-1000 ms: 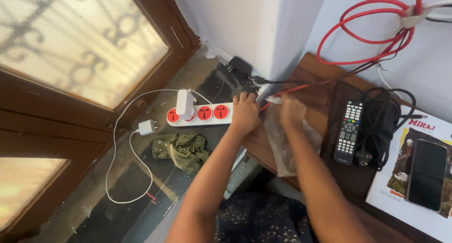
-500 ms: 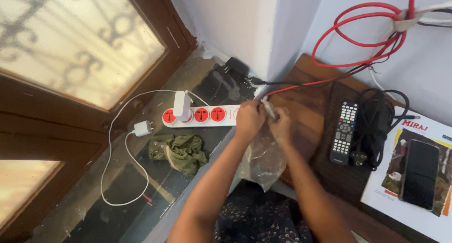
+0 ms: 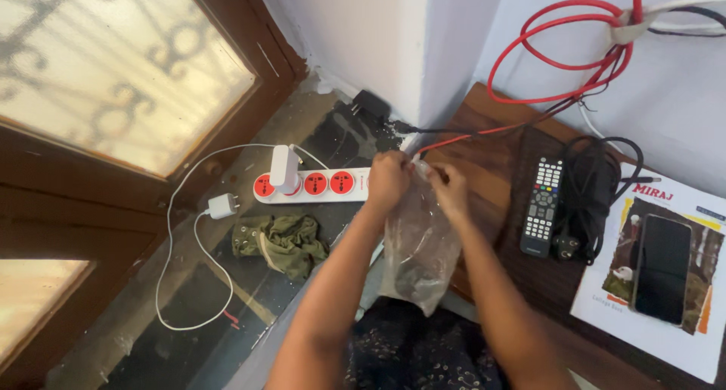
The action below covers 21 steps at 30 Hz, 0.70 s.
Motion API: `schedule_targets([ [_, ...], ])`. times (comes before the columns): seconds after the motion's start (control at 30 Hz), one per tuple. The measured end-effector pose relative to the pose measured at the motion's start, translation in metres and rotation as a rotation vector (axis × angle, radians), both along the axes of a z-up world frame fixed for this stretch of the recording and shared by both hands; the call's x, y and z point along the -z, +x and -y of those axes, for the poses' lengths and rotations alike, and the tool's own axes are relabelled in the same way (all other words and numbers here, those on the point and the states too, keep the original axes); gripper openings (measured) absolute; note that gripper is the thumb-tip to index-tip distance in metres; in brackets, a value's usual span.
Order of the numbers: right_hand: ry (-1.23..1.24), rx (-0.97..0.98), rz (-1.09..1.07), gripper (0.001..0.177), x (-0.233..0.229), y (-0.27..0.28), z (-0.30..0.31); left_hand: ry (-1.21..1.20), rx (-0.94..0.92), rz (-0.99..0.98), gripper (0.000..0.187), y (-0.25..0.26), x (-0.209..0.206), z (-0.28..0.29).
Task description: The person wipes a white electronic speaker, its power adapter, a black remote control, and a smartphone using a green cloth by hand.
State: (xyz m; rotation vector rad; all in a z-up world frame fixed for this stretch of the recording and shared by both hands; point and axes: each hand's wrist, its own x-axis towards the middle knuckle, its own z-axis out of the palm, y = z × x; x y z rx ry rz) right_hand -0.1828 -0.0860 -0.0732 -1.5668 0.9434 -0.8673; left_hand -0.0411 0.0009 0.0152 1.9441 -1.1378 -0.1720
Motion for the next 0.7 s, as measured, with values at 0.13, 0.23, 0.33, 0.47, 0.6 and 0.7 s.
schedule_targets([
  [0.13,-0.478,-0.023,-0.255,0.02,-0.037,0.007,0.009,0.019,0.098,0.134,0.011,0.013,0.004,0.004],
  [0.23,-0.762,-0.089,-0.457,0.011,-0.051,0.006,0.011,-0.006,0.17,0.182,0.02,0.024,0.008,0.01],
  [0.33,-0.694,-0.047,-0.348,0.01,-0.038,0.013,0.017,0.015,0.253,0.163,0.025,0.035,0.02,0.023],
  [0.47,-0.446,0.038,-0.286,0.012,0.002,0.025,0.031,-0.023,0.366,0.175,0.019,0.049,0.044,0.046],
  [0.6,-0.093,0.134,-0.262,0.011,0.012,0.034,0.027,-0.108,0.542,0.077,0.012,0.06,0.051,0.052],
  [0.7,-0.253,0.205,-0.327,0.01,-0.015,0.035,0.015,-0.067,0.596,0.027,0.009,0.065,0.043,0.055],
])
